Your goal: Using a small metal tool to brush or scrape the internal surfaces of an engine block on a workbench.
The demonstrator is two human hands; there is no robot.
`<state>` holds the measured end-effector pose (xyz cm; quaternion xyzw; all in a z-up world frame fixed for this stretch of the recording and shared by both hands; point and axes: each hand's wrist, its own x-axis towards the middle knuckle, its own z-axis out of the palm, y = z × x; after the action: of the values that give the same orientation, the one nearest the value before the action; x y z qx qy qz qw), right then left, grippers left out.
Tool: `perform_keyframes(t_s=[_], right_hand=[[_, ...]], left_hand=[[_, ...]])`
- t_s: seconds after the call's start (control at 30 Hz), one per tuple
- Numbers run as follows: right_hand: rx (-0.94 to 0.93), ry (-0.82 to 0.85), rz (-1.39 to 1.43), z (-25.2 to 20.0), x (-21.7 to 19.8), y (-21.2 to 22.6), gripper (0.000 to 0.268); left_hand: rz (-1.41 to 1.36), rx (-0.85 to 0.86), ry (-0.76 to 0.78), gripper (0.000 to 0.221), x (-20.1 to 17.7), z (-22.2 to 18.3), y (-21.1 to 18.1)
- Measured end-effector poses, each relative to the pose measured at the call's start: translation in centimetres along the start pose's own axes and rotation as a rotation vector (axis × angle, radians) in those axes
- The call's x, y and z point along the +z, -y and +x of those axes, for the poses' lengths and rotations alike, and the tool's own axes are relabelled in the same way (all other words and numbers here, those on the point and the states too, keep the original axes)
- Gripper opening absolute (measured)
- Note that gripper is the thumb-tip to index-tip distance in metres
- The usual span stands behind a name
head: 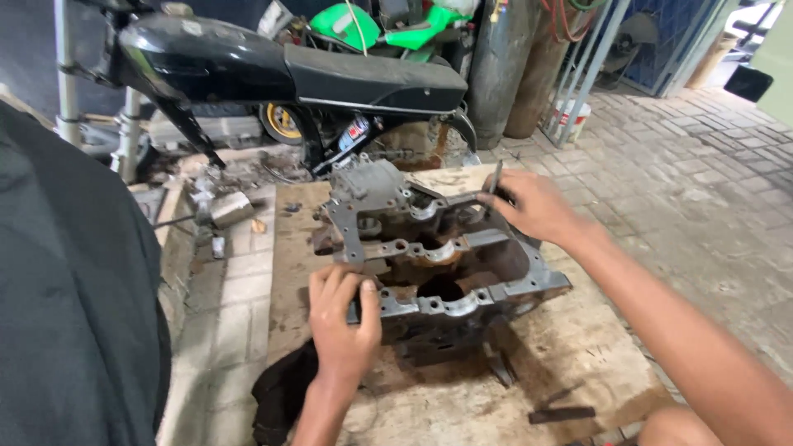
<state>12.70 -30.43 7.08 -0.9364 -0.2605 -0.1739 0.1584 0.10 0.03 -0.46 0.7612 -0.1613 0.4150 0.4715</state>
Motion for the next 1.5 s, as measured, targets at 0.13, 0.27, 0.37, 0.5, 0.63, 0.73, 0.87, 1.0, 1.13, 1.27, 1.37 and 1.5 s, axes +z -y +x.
perform_keyframes(t_s=[0.13, 0.27, 0.37, 0.5, 0.63, 0.73, 0.87, 1.0, 1.13, 1.27, 1.37, 1.5], right_hand=[[0.015, 0.004, -0.098, 0.7, 0.5, 0.6, 0.042], [0.098, -0.057, -0.041, 0.3, 1.4, 1.1, 0.031], [0.076, -0.07, -0.134, 0.7, 1.2, 1.2, 0.04], [0.007, -0.264, -0.104, -0.4, 1.8, 0.7, 0.04], [0.192, 0.046, -0.319, 0.6, 1.6, 1.5, 0.037], [0.13, -0.121, -0.236, 0.2, 1.9, 1.6, 0.04], [0.072, -0.277, -0.396, 0.1, 2.9, 0.9, 0.034], [0.065, -0.187, -0.416, 0.8, 3.0, 1.1, 0.026], [0.024, -0.376, -0.412, 0.0, 2.9, 0.5, 0.025], [0.121, -0.146, -0.405, 0.5, 2.7, 2.1, 0.023], [0.119, -0.166, -0.421, 0.7, 3.6, 0.5, 0.026], [0.055, -0.274, -0.44, 0.0, 2.9, 1.7, 0.027]], left_hand=[[-0.013, -0.008, -0.001, 0.023, -0.1, 0.1, -0.1], [-0.006, -0.029, 0.015, 0.023, -0.3, 0.0, -0.1], [-0.025, -0.001, -0.012, 0.023, 0.0, 0.4, -0.3], [-0.013, -0.005, 0.008, 0.021, -0.1, 0.3, -0.3], [-0.029, 0.004, -0.005, 0.022, -0.2, 0.2, -0.4], [-0.01, -0.021, -0.004, 0.021, -0.3, 0.3, -0.4], [-0.081, -0.053, 0.048, 0.028, -0.8, 0.1, -0.2], [-0.08, -0.058, 0.053, 0.028, -0.7, 0.1, -0.1], [-0.088, -0.061, 0.04, 0.028, -0.5, -0.1, 0.1], [-0.086, -0.063, 0.06, 0.027, -0.7, -0.3, -0.1], [-0.085, -0.058, 0.062, 0.027, -0.8, 0.0, -0.1], [-0.09, -0.06, 0.061, 0.028, -0.7, -0.1, 0.0]])
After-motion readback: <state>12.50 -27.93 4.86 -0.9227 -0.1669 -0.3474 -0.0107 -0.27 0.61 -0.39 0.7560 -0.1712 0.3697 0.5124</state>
